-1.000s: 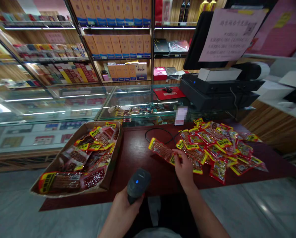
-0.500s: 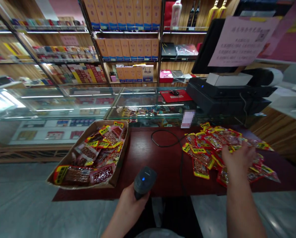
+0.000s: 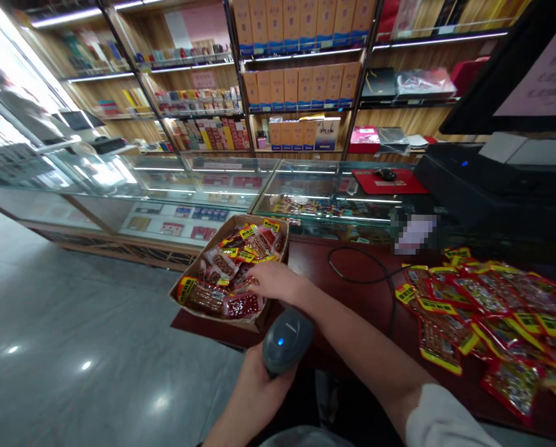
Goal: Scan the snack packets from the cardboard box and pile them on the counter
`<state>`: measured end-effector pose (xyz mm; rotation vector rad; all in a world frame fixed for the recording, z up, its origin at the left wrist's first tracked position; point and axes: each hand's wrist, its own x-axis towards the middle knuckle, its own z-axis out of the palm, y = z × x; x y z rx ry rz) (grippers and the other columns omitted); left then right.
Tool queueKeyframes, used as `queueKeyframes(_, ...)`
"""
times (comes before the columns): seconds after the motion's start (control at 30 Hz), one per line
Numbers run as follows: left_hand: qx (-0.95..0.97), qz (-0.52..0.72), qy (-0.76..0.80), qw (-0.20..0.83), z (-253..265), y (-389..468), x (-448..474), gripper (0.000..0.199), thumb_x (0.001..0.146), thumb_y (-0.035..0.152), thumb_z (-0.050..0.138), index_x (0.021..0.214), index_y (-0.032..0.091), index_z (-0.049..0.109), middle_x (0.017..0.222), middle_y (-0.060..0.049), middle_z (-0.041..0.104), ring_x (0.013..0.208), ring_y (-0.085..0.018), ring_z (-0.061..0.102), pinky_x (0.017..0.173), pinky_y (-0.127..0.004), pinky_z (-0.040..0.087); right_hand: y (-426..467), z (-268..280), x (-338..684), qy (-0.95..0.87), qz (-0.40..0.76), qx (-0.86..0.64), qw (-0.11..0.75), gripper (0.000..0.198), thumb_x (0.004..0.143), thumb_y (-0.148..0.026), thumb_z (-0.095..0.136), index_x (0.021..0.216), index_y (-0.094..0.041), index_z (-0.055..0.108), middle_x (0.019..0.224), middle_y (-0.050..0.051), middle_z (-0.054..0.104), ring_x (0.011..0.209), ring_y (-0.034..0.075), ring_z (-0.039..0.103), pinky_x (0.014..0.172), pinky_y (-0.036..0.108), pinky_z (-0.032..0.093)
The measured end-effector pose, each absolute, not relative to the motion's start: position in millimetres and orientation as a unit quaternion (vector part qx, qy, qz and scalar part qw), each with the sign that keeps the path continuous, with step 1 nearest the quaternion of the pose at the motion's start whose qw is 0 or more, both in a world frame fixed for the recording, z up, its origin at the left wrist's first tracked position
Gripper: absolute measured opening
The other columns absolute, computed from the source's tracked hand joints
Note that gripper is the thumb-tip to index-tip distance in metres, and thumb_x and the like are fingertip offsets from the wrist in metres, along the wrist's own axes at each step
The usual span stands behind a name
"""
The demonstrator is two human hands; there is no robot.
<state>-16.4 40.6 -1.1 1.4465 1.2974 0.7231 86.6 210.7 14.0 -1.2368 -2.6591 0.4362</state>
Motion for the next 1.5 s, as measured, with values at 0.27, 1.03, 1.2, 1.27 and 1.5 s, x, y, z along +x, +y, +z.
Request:
queueKeyframes(0.27, 0.581, 0.326, 0.558, 0.495, -4, 40, -29, 0.012, 0.077, 0.028, 0.063, 0.070, 0.018, 0.063, 0.054, 0.000, 0.059, 0.052, -0.016, 0.055, 0.055, -0.026, 0.047, 216, -13, 50, -0.908, 0.161, -0.382, 0.058, 0.028, 0.068, -0.028, 0.087, 0.092, -0.017, 0.077, 0.101, 0.014, 0.078, 0.098, 0.033, 0.072, 0.085, 0.042, 0.054)
queueKeyframes(1.03, 0.596, 0.270, 0.545, 0.524, -13, 50, 15, 0.017, 0.079, 0.032, 0.067, 0.078, 0.015, 0.068, 0.061, 0.000, 0.061, 0.054, -0.015, 0.053, 0.054, -0.023, 0.047, 78, -114, 266, -0.421, 0.346, -0.608, 0.577, 0.013, 0.069, -0.027, 0.062, 0.072, -0.023, 0.074, 0.142, 0.010, 0.064, 0.122, 0.029, 0.066, 0.097, 0.042, 0.057)
queueKeyframes(1.2, 0.603, 0.273, 0.543, 0.516, -14, 49, 15, 0.014, 0.079, 0.029, 0.068, 0.079, 0.015, 0.070, 0.062, 0.000, 0.062, 0.052, -0.014, 0.053, 0.055, -0.024, 0.048, 73, -119, 269, -0.421, 0.360, -0.618, 0.558, 0.028, 0.073, -0.027, 0.055, 0.088, -0.023, 0.078, 0.104, 0.006, 0.080, 0.099, 0.027, 0.074, 0.088, 0.043, 0.060)
queueKeyframes(1.27, 0.607, 0.268, 0.541, 0.517, -15, 49, 14, 0.013, 0.079, 0.027, 0.067, 0.080, 0.015, 0.070, 0.061, 0.000, 0.063, 0.052, -0.015, 0.054, 0.055, -0.024, 0.048, 72, -116, 269, -0.414, 0.383, -0.596, 0.572, 0.036, 0.076, -0.029, 0.054, 0.101, -0.022, 0.079, 0.109, 0.007, 0.079, 0.099, 0.026, 0.073, 0.081, 0.039, 0.062)
queueKeyframes(1.5, 0.625, 0.248, 0.542, 0.504, -18, 48, 18, 0.011, 0.081, 0.024, 0.063, 0.081, 0.015, 0.069, 0.057, 0.002, 0.060, 0.052, -0.016, 0.055, 0.056, -0.025, 0.048, 74, -112, 265, -0.380, 0.366, -0.621, 0.580, 0.040, 0.082, -0.042, 0.064, 0.114, -0.021, 0.076, 0.121, 0.010, 0.075, 0.094, 0.026, 0.073, 0.070, 0.036, 0.064)
